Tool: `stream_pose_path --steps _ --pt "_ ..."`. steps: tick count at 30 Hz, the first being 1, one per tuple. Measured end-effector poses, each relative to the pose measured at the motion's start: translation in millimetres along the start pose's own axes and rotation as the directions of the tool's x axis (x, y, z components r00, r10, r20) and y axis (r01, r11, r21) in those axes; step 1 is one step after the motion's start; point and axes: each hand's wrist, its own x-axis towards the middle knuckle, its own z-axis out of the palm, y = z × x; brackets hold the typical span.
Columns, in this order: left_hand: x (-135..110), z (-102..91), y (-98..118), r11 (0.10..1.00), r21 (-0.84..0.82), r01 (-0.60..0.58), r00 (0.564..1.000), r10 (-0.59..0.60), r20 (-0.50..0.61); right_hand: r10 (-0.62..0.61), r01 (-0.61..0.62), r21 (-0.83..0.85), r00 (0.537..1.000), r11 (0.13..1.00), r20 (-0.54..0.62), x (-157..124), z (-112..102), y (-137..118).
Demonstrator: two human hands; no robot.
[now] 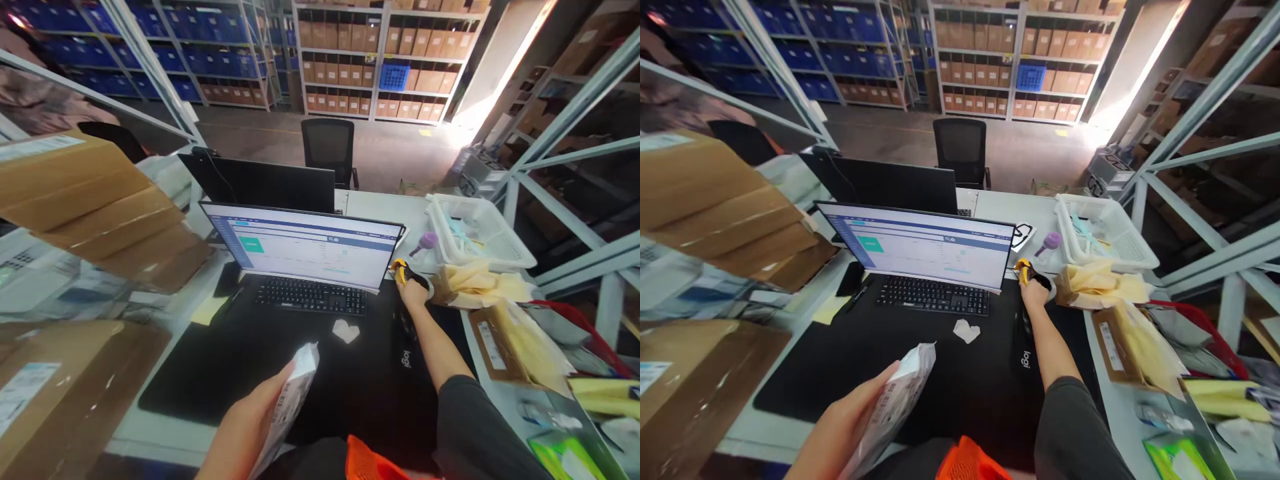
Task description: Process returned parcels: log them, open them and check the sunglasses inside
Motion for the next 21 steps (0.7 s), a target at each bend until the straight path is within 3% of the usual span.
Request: stream_pose_path --steps 5,9,12,15,17,19,21 --pt "4 -2.1 8 0.999 -0.037 0.028 1.0 -0.028 -0.004 0.008 -0.009 0.028 1.0 1.0 0.028 23 15 -1" --pt "14 -0.5 22 0.983 -0.111 0.146 0.984 -0.133 0.117 -0.002 0.0 0.074 1.0 0.997 0.028 25 9 3" --pt "23 1.0 32 0.965 -0.189 0.182 0.971 -0.146 0.189 -0.067 0.068 0.175 0.998 0.982 -0.009 3 -10 14" --pt "31 2.6 40 0.958 -0.23 0.173 0.964 -0.116 0.238 -0.254 0.25 0.339 0.967 0.907 -0.033 -51 -36 25" --pt "34 3.7 45 0.963 -0.227 0.145 0.959 -0.081 0.27 -0.455 0.417 0.486 0.889 0.768 -0.045 -100 -54 26" --pt "37 4.6 50 0.969 -0.223 0.109 0.953 -0.038 0.299 -0.741 0.591 0.684 0.663 0.427 -0.11 -150 -67 19" --pt "39 4.5 54 0.969 -0.236 0.076 0.945 0.005 0.327 -0.886 0.658 0.731 0.432 0.184 -0.166 -195 -75 8"
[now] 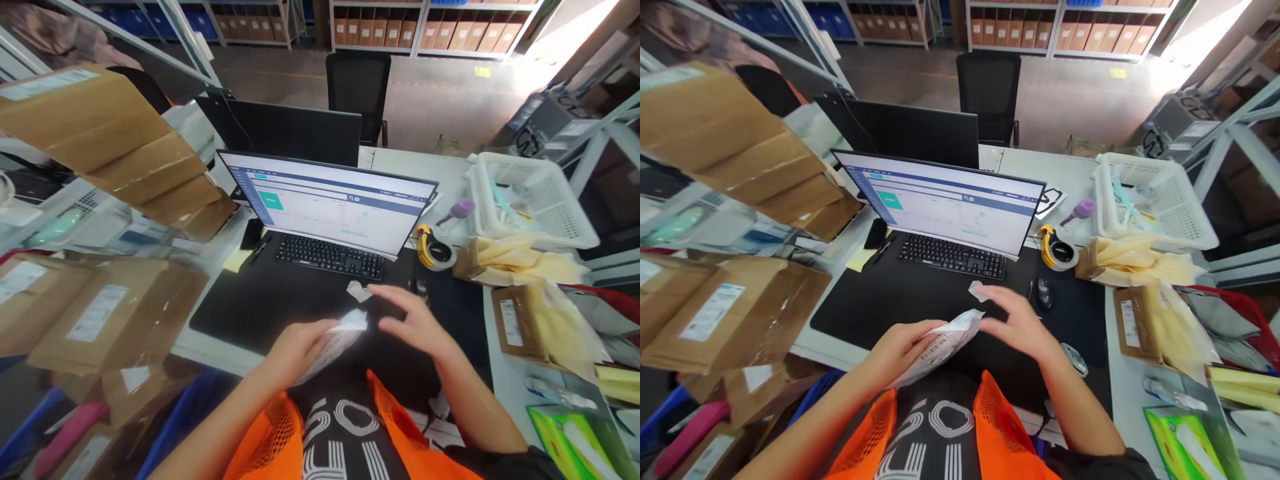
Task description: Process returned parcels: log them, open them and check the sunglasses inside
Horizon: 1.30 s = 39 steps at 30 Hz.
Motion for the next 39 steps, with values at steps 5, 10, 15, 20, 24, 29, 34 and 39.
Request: stream_pose_path --steps 5,10,15,20,24,29,34,39 --pt "-8 -1.8 13 0.995 -0.095 -0.035 0.996 0.043 0.08 -0.183 0.184 -0.056 0.983 0.981 0.019 -12 57 -42" --pt "-23 -11.3 3 0.986 -0.165 0.019 0.997 -0.006 0.083 -0.009 -0.004 -0.052 0.967 0.999 -0.255 -13 88 -37" --pt "-34 -15.8 -58 0.939 -0.213 0.27 0.956 -0.235 0.178 0.313 -0.306 0.069 0.91 0.949 -0.27 -2 106 -6" --pt "-50 3.0 -110 0.842 -0.391 0.372 0.912 -0.252 0.325 0.39 -0.38 0.088 0.899 0.921 -0.199 -9 124 18" --pt "-61 14.5 -126 0.77 -0.501 0.395 0.897 -0.206 0.391 0.437 -0.419 0.126 0.873 0.899 -0.218 -20 132 14" --pt "-61 9.0 -141 0.717 -0.555 0.421 0.873 -0.154 0.462 0.499 -0.456 0.209 0.828 0.865 -0.255 -27 136 1" --pt "-41 -10.7 -155 0.736 -0.528 0.424 0.862 -0.149 0.485 0.535 -0.482 0.241 0.803 0.842 -0.262 -33 142 3" --pt "-7 -21.9 -174 0.802 -0.438 0.405 0.913 -0.328 0.243 0.568 -0.527 0.213 0.773 0.823 -0.281 -26 152 28"
